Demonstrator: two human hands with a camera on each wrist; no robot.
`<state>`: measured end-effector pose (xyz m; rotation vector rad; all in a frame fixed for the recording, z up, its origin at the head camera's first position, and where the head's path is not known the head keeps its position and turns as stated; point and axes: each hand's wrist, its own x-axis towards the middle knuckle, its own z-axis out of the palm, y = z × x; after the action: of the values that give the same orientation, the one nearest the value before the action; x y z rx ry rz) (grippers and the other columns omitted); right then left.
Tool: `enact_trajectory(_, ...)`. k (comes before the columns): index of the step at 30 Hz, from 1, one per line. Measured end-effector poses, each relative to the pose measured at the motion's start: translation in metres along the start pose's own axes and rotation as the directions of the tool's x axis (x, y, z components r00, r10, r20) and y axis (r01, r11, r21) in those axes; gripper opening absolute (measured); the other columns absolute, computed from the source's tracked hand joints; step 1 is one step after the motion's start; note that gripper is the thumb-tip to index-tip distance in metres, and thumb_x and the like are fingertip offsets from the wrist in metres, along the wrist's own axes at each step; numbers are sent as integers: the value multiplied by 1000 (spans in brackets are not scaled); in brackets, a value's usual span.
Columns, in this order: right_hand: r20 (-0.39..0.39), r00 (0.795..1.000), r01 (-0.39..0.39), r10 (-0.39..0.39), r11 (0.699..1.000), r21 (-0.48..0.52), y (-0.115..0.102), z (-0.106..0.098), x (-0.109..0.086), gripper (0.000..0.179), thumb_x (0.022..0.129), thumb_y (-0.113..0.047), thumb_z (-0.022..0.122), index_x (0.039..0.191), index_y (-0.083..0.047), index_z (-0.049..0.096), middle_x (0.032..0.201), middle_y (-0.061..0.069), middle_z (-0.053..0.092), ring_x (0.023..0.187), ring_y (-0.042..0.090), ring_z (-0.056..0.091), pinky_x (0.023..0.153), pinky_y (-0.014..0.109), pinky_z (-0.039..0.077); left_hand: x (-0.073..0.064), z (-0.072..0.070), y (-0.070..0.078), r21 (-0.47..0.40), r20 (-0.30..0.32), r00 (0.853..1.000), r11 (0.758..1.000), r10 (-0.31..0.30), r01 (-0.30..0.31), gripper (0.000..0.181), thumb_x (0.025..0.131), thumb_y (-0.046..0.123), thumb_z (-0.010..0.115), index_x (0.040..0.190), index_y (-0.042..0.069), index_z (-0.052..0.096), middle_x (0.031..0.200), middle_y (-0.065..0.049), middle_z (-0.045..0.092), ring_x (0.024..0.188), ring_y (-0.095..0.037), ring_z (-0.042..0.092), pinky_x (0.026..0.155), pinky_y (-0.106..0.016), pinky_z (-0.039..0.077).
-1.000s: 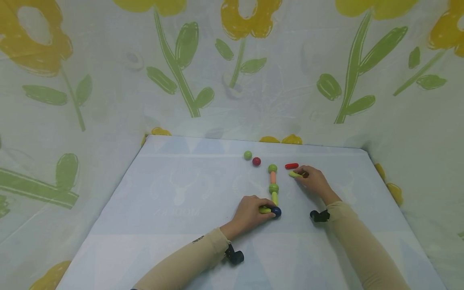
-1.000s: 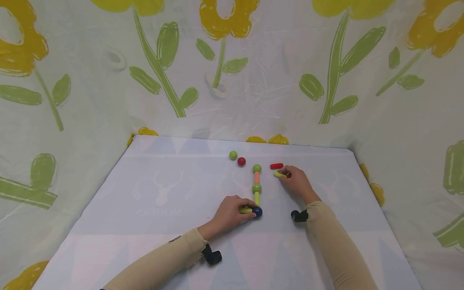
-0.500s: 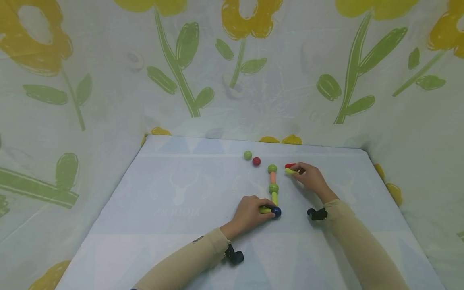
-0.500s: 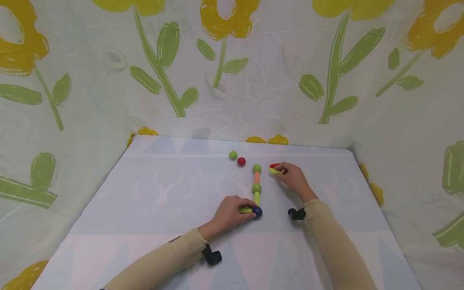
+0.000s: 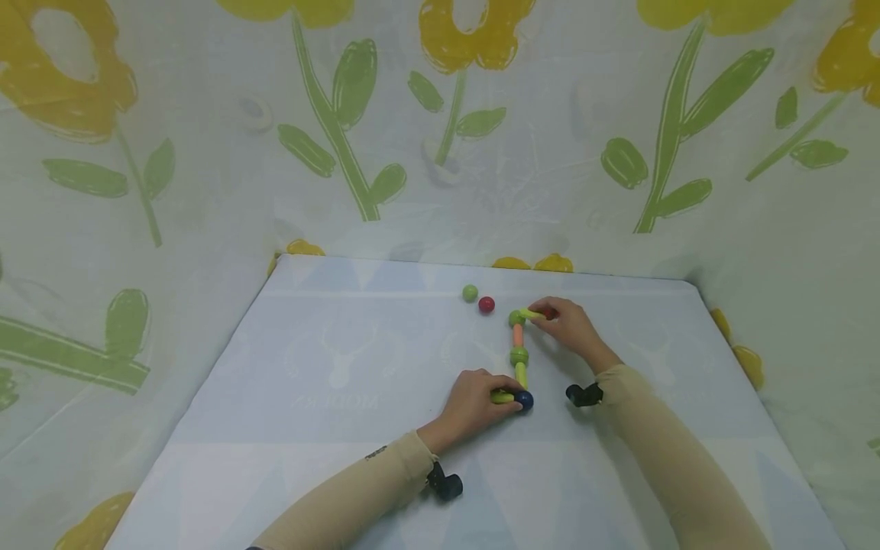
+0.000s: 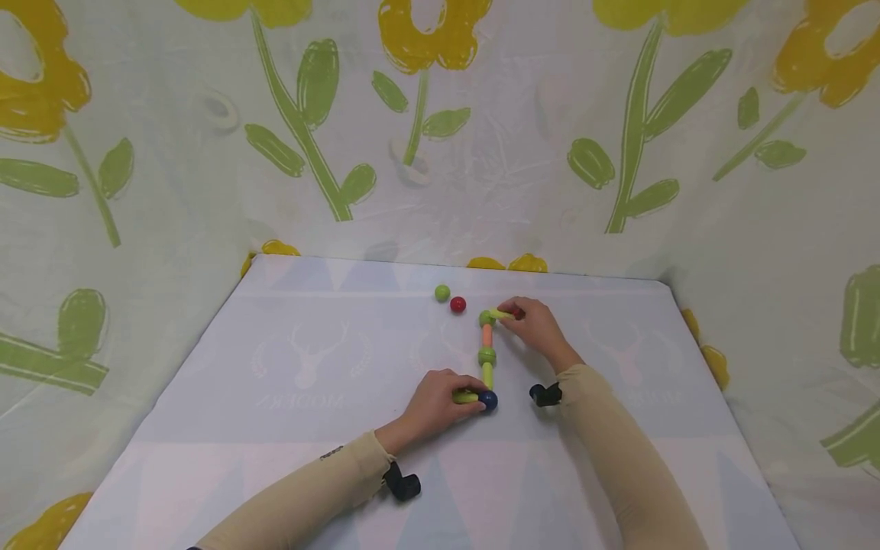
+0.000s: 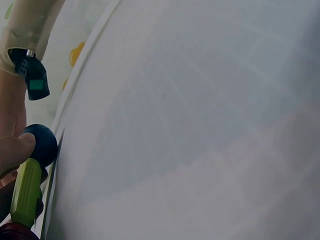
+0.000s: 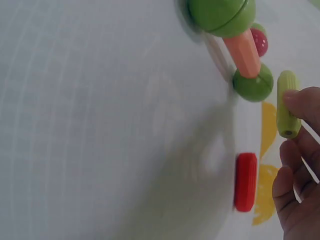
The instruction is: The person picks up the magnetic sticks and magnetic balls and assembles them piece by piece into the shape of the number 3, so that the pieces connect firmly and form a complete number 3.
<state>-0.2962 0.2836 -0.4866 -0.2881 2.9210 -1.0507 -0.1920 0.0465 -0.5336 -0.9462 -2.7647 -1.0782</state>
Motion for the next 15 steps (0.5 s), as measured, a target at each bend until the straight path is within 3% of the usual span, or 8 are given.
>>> enact_trajectory(10, 43, 999, 3, -3, 1000, 5, -22, 11, 20, 24, 96, -22, 72, 118, -11, 72, 112, 6, 69, 99, 27, 53, 81, 39, 43, 1, 0, -1, -11, 3, 1000, 1000, -10, 10, 24, 88, 38, 81, 110, 30, 78, 92, 17, 73, 76, 0, 53, 72, -19, 38)
enact_trajectory(15, 106, 994, -4, 4, 1000, -6, -28, 18, 31, 24, 97, -22, 71, 119, -14, 73, 115, 6, 69, 101, 27, 50, 81, 38, 42, 0, -1, 0, -9, 7, 1000, 1000, -18, 18, 24, 88, 38, 80, 111, 30, 78, 93, 16, 73, 78, -1, 54, 73, -20, 39)
